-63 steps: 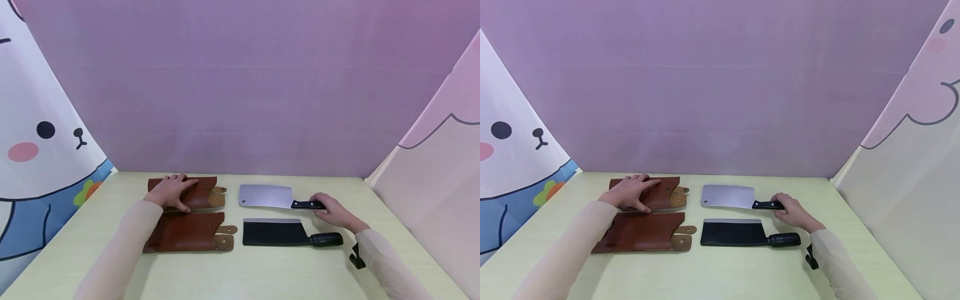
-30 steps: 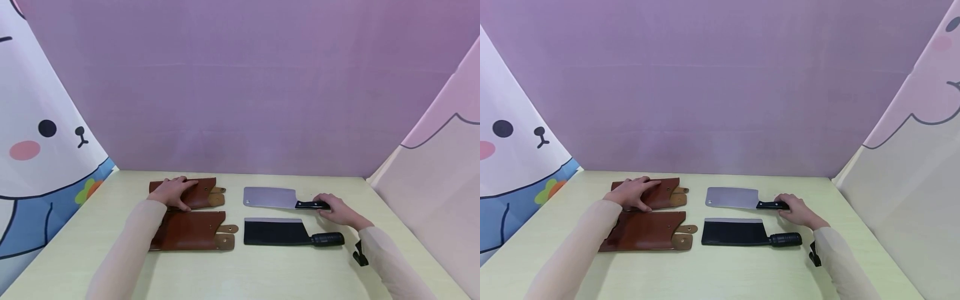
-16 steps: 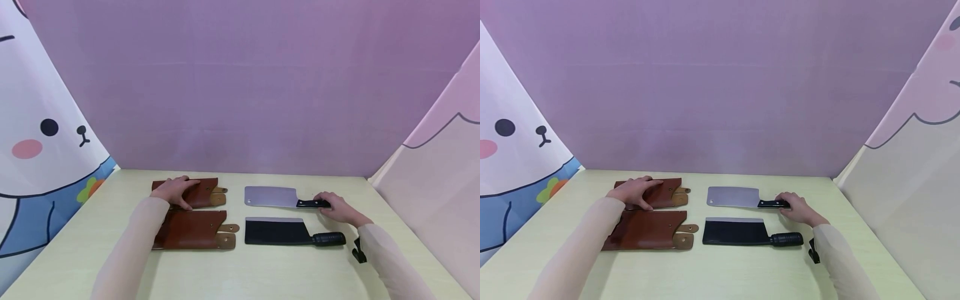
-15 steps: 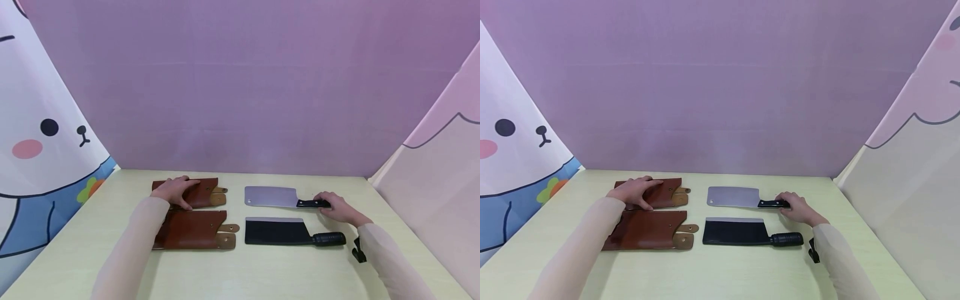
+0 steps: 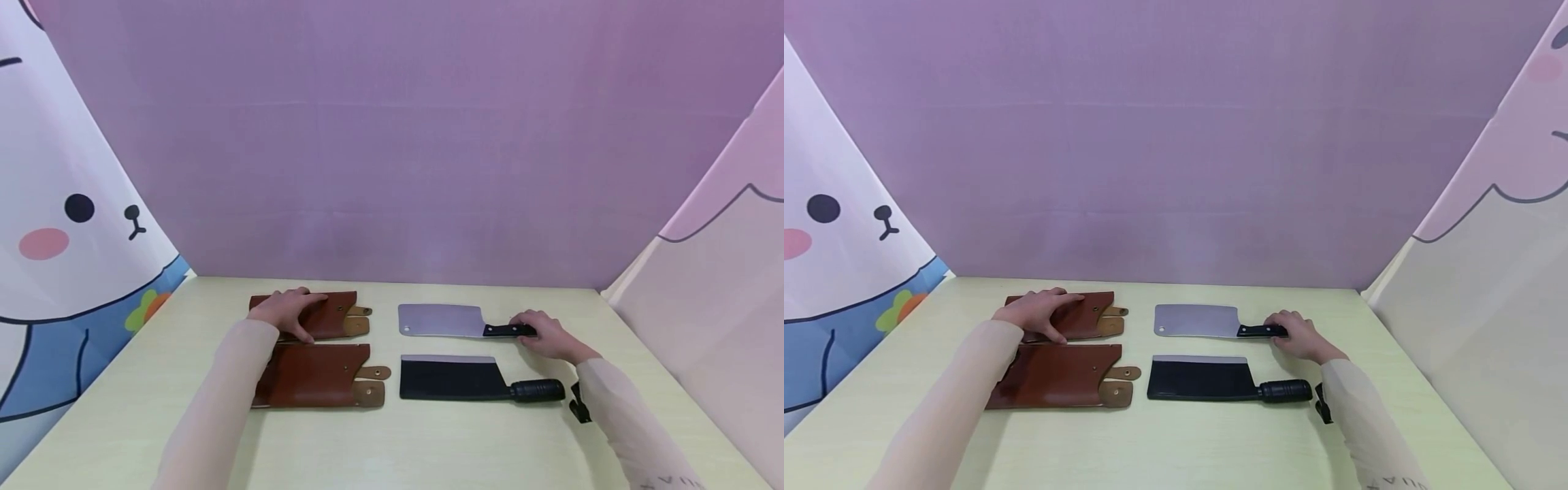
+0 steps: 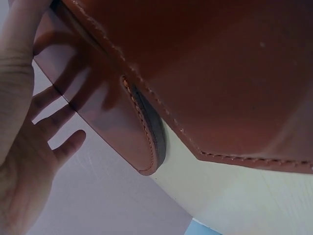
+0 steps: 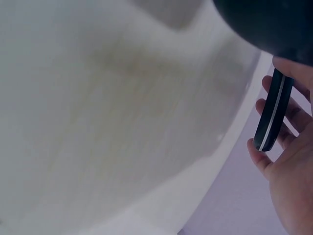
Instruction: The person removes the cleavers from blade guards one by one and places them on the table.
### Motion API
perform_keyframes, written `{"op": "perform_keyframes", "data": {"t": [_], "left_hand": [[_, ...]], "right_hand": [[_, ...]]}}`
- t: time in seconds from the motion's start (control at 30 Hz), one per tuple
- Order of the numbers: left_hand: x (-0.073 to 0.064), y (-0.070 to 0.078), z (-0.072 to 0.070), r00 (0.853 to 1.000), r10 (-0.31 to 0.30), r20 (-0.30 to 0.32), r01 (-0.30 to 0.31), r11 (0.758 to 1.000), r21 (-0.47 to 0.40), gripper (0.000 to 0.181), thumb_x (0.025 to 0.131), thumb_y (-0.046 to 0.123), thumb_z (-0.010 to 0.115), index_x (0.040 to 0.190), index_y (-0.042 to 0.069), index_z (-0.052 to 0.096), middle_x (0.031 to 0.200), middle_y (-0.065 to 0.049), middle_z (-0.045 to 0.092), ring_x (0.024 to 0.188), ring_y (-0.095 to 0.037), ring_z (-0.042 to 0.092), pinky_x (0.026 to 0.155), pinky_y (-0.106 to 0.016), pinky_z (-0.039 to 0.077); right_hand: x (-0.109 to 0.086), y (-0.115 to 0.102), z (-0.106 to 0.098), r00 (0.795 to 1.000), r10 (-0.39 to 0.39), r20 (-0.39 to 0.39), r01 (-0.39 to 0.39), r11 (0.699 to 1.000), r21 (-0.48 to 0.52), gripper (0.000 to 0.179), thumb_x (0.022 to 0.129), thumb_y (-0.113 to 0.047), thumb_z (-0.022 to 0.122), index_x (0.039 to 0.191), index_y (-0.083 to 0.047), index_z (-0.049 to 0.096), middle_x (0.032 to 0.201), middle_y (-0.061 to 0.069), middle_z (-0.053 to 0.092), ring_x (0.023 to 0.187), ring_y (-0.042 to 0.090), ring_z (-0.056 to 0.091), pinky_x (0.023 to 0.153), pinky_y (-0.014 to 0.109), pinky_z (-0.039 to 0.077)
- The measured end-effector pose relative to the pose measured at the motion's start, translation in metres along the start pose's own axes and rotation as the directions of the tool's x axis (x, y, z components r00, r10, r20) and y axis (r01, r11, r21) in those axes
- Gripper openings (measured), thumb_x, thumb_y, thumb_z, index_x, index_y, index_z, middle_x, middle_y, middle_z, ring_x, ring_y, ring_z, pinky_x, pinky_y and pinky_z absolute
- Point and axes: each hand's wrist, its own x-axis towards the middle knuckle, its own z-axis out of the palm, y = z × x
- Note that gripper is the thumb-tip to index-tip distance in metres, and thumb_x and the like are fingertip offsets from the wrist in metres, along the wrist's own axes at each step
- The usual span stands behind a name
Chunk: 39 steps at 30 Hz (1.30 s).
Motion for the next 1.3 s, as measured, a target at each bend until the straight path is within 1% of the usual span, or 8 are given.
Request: {"op": "perform_keyframes", "data": {"t": [0.2, 0.33, 0.43, 0.57, 0.87, 1.0, 1.3], "left_hand": [[-0.0009, 0.0010, -0.0002, 1.000, -0.002, 0.021, 0.003, 0.999, -0.038, 0.094, 0.064, 0.049, 0.078, 0.142, 0.019, 0.034, 0.137, -0.021, 0.039, 0.120, -0.042, 0.043, 0.095, -0.065, 0.030], [-0.0021, 0.0023, -0.0008, 0.999, -0.006, 0.040, 0.008, 0.998, -0.063, 0.092, 0.067, 0.046, 0.077, 0.142, 0.017, 0.033, 0.140, -0.022, 0.036, 0.126, -0.042, 0.038, 0.097, -0.067, 0.026], [-0.0030, 0.0037, -0.0020, 0.998, -0.011, 0.059, 0.015, 0.997, -0.069, 0.091, 0.068, 0.045, 0.076, 0.142, 0.017, 0.032, 0.143, -0.023, 0.032, 0.129, -0.042, 0.033, 0.098, -0.067, 0.024], [-0.0031, 0.0053, -0.0032, 0.997, -0.014, 0.075, 0.020, 0.997, -0.073, 0.090, 0.069, 0.045, 0.076, 0.142, 0.017, 0.033, 0.145, -0.022, 0.030, 0.131, -0.041, 0.031, 0.098, -0.067, 0.023], [-0.0036, 0.0061, -0.0040, 0.996, -0.001, 0.087, 0.006, 0.998, -0.060, 0.089, 0.069, 0.041, 0.077, 0.143, 0.018, 0.032, 0.147, -0.019, 0.027, 0.132, -0.040, 0.030, 0.099, -0.065, 0.024], [-0.0036, 0.0067, -0.0044, 0.996, 0.001, 0.088, 0.005, 0.998, -0.065, 0.088, 0.070, 0.040, 0.077, 0.143, 0.018, 0.032, 0.148, -0.019, 0.026, 0.132, -0.040, 0.030, 0.099, -0.067, 0.021], [-0.0030, 0.0061, -0.0034, 0.997, 0.013, 0.081, -0.007, 0.997, -0.071, 0.087, 0.070, 0.041, 0.076, 0.142, 0.017, 0.033, 0.148, -0.020, 0.025, 0.131, -0.040, 0.031, 0.099, -0.066, 0.023]], "right_hand": [[0.0017, 0.0026, 0.0021, 1.000, -0.003, 0.004, 0.003, 1.000, -0.001, 0.027, 0.079, -0.006, 0.063, 0.106, -0.006, 0.061, 0.101, 0.010, 0.061, 0.094, 0.031, 0.052, 0.071, 0.056, 0.039], [0.0022, 0.0024, 0.0025, 1.000, -0.003, 0.008, 0.003, 1.000, -0.001, 0.025, 0.080, -0.006, 0.063, 0.105, -0.007, 0.062, 0.101, 0.010, 0.061, 0.095, 0.031, 0.052, 0.071, 0.055, 0.039], [0.0022, 0.0005, 0.0028, 1.000, -0.006, 0.005, 0.006, 1.000, -0.005, 0.025, 0.080, -0.005, 0.062, 0.104, -0.006, 0.062, 0.101, 0.011, 0.060, 0.094, 0.031, 0.051, 0.070, 0.055, 0.039], [0.0015, -0.0007, 0.0038, 1.000, -0.002, 0.001, 0.002, 1.000, -0.010, 0.025, 0.080, -0.005, 0.062, 0.104, -0.005, 0.062, 0.100, 0.011, 0.060, 0.094, 0.031, 0.051, 0.070, 0.054, 0.039], [0.0017, 0.0017, 0.0071, 1.000, 0.006, -0.007, -0.006, 1.000, -0.025, 0.025, 0.079, -0.005, 0.062, 0.105, -0.006, 0.062, 0.100, 0.010, 0.060, 0.094, 0.030, 0.050, 0.070, 0.053, 0.038], [0.0023, 0.0022, 0.0076, 1.000, 0.009, -0.004, -0.009, 1.000, -0.026, 0.025, 0.080, -0.005, 0.062, 0.105, -0.006, 0.062, 0.101, 0.011, 0.059, 0.094, 0.030, 0.050, 0.069, 0.050, 0.037], [0.0017, -0.0003, 0.0084, 1.000, 0.020, -0.010, -0.020, 1.000, -0.010, 0.026, 0.080, -0.004, 0.062, 0.106, -0.006, 0.062, 0.102, 0.012, 0.059, 0.095, 0.032, 0.050, 0.068, 0.044, 0.035]]}}
